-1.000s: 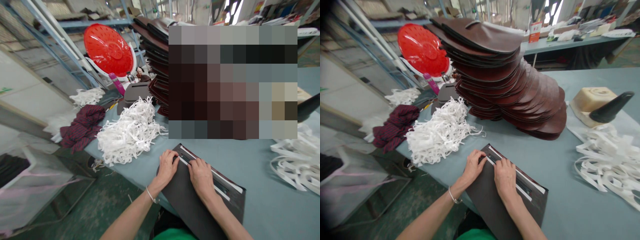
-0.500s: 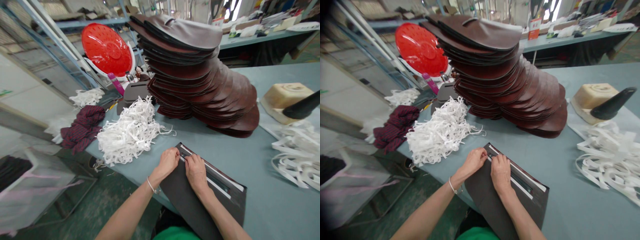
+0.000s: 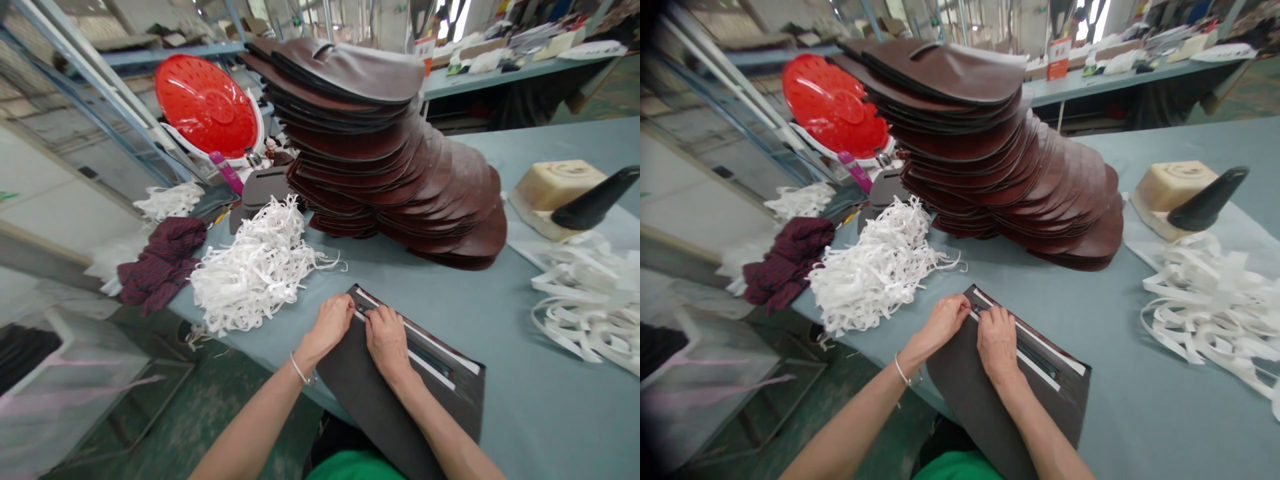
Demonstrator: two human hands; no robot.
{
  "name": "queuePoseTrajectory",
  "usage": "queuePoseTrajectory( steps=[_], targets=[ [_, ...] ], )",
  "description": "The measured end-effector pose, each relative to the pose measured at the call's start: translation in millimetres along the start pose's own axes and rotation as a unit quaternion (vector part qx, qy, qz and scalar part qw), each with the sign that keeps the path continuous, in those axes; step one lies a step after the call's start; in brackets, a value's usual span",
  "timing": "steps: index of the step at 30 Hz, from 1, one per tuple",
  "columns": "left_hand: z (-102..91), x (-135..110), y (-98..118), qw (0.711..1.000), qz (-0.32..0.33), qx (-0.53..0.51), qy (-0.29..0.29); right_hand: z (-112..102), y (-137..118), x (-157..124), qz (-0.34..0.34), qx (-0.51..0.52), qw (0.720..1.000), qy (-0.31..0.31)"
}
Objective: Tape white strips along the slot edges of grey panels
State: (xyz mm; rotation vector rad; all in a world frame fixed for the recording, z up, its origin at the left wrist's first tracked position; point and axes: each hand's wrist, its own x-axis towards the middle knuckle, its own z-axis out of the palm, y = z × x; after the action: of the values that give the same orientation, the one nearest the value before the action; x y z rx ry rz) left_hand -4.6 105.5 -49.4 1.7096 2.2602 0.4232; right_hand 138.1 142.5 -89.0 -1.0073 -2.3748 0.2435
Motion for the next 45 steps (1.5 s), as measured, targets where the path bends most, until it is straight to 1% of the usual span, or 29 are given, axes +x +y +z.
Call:
queuePoseTrajectory(
  steps=[6,12,16,19,23,26,29,32,36,42,45],
  targets=[
    [1.3,-0.2,2.9,0.999,0.029,0.018,-0.012,1.1,0.7,-0.6,0.003,-0.001,1.0,-0.002],
    [-6.4,1.1,-8.3,0.998,0.048,-0.028,-0.037,1.7,0.9,-0.5,0.007,-0.002,1.0,-0.002],
    [-5.3,0.1,-12.6,0.999,0.03,-0.042,-0.007,0.8,0.2,-0.4,0.011,-0.002,1.0,-0.001],
    [-0.9,-2.1,-10.1,0.999,0.026,-0.032,0.019,0.8,0.0,-0.5,0.01,-0.001,1.0,0.0],
    [3.3,-5.1,-4.4,0.999,0.028,-0.006,0.037,1.4,0.4,-0.4,0.01,-0.001,1.0,0.0],
    [2.7,-6.5,0.2,0.998,0.046,0.019,0.037,1.9,0.7,-0.1,0.012,-0.001,1.0,-0.003],
    [-0.8,-5.6,4.1,0.996,0.074,0.043,0.022,2.3,0.7,0.2,0.014,-0.002,1.0,-0.009],
    [-4.8,-2.4,3.5,0.994,0.096,0.046,0.006,2.3,0.3,0.2,0.017,-0.004,1.0,-0.013],
    [-4.8,1.4,-5.1,0.992,0.119,0.03,-0.004,1.6,0.0,0.1,0.02,-0.006,1.0,-0.016],
    [4.1,-1.0,-15.5,0.994,0.106,-0.008,0.024,1.4,1.8,0.3,0.009,-0.012,1.0,-0.022],
    [6.8,-4.9,-17.3,0.991,0.117,-0.062,0.037,1.2,1.6,-0.6,-0.008,-0.019,0.999,-0.025]
  ],
)
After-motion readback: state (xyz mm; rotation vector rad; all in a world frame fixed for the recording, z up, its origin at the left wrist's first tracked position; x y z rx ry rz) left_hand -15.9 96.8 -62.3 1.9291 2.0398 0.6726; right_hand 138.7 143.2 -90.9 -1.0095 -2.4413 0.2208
